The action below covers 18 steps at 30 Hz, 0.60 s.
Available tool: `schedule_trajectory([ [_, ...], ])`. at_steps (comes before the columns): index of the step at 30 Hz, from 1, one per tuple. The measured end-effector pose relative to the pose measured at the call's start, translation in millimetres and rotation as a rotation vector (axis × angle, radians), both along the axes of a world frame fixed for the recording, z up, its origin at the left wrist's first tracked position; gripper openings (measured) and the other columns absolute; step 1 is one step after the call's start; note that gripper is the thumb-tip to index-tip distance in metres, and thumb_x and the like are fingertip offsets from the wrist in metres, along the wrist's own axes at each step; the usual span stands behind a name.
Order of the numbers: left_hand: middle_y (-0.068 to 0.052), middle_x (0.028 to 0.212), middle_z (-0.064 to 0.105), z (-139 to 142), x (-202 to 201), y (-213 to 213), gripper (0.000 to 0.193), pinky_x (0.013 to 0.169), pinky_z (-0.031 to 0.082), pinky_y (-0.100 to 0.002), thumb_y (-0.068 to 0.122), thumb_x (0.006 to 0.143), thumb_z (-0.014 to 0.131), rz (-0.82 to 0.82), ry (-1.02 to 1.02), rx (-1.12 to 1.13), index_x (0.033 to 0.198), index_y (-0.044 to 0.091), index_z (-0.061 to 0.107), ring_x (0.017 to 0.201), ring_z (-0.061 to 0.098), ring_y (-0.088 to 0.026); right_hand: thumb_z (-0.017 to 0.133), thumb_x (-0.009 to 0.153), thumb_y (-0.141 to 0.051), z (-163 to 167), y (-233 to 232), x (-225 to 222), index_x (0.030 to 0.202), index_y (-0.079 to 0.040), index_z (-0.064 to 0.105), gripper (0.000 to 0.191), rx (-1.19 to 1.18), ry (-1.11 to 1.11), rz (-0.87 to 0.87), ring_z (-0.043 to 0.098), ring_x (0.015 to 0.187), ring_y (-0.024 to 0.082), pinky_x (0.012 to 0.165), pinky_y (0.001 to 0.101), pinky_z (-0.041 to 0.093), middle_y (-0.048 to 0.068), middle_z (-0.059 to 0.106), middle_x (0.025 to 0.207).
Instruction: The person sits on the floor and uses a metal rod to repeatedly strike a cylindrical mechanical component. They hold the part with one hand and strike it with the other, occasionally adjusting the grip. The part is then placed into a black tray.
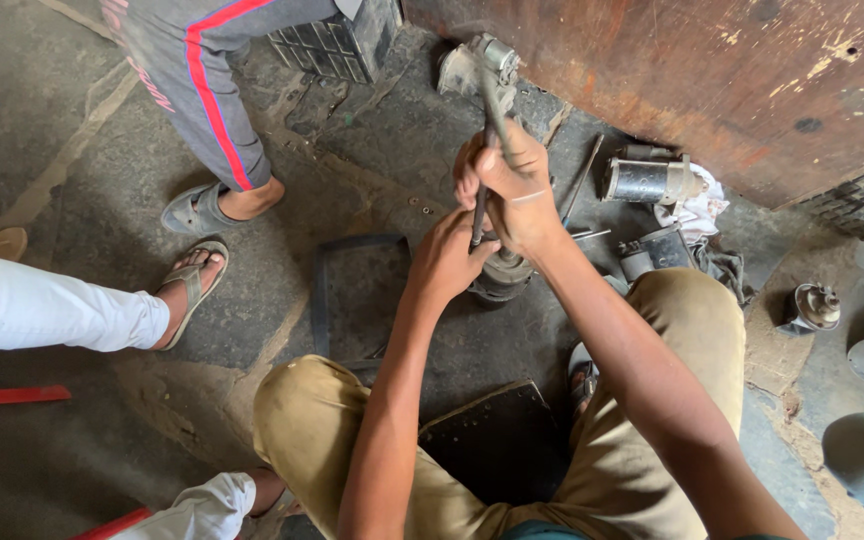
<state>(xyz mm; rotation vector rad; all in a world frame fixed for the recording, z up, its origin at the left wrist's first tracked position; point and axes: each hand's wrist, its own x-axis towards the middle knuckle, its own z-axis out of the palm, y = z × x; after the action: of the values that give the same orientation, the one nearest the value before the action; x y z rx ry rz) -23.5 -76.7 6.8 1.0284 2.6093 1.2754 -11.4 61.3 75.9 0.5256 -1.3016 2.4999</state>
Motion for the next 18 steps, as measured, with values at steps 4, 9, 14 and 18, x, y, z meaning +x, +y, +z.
schedule_trajectory([
  [4, -0.021, 0.101, 0.071, 1.1, -4.2, 1.6, 0.03, 0.084, 0.055, -0.048, 0.017, 0.082, 0.081, 0.052, -0.077, -0.032, 0.099, -0.003, 0.067, 0.098, 0.069, -0.04, 0.056, 0.11, -0.049, 7.7, 6.0, 5.2, 0.108, 0.003, 0.066, 0.053, 0.138, -0.089, 0.067, 0.057, 0.07, 0.013, 0.059, 0.0259, 0.042, 0.01, 0.064, 0.08],
  [9, -0.024, 0.099, 0.07, -1.9, -5.1, 4.7, 0.028, 0.082, 0.053, -0.05, 0.012, 0.077, 0.077, 0.058, -0.005, -0.004, 0.097, -0.004, 0.066, 0.097, 0.067, -0.043, 0.069, 0.097, -0.037, 18.2, -8.6, 9.3, 0.111, -0.002, 0.061, 0.039, 0.038, 0.003, 0.036, 0.051, 0.063, 0.011, 0.052, 0.0251, 0.039, 0.007, 0.059, 0.08],
  [14, -0.023, 0.093, 0.07, 1.2, -2.9, 2.0, 0.031, 0.078, 0.052, -0.049, 0.011, 0.077, 0.075, 0.108, -0.221, -0.068, 0.1, -0.004, 0.061, 0.094, 0.069, -0.042, 0.076, 0.104, -0.022, 15.4, -5.4, 7.1, 0.1, 0.005, 0.061, 0.031, 0.157, 0.032, 0.019, 0.056, 0.062, 0.019, 0.055, 0.0317, 0.044, 0.011, 0.058, 0.078],
  [18, -0.02, 0.092, 0.072, -2.4, -4.4, 0.3, 0.037, 0.079, 0.056, -0.041, 0.011, 0.075, 0.076, 0.112, -0.348, 0.085, 0.106, -0.002, 0.062, 0.092, 0.074, -0.032, 0.06, 0.107, -0.04, 8.8, -1.1, 5.8, 0.103, 0.005, 0.065, 0.045, 0.176, -0.111, 0.074, 0.055, 0.056, 0.016, 0.05, 0.0263, 0.04, 0.011, 0.063, 0.071],
])
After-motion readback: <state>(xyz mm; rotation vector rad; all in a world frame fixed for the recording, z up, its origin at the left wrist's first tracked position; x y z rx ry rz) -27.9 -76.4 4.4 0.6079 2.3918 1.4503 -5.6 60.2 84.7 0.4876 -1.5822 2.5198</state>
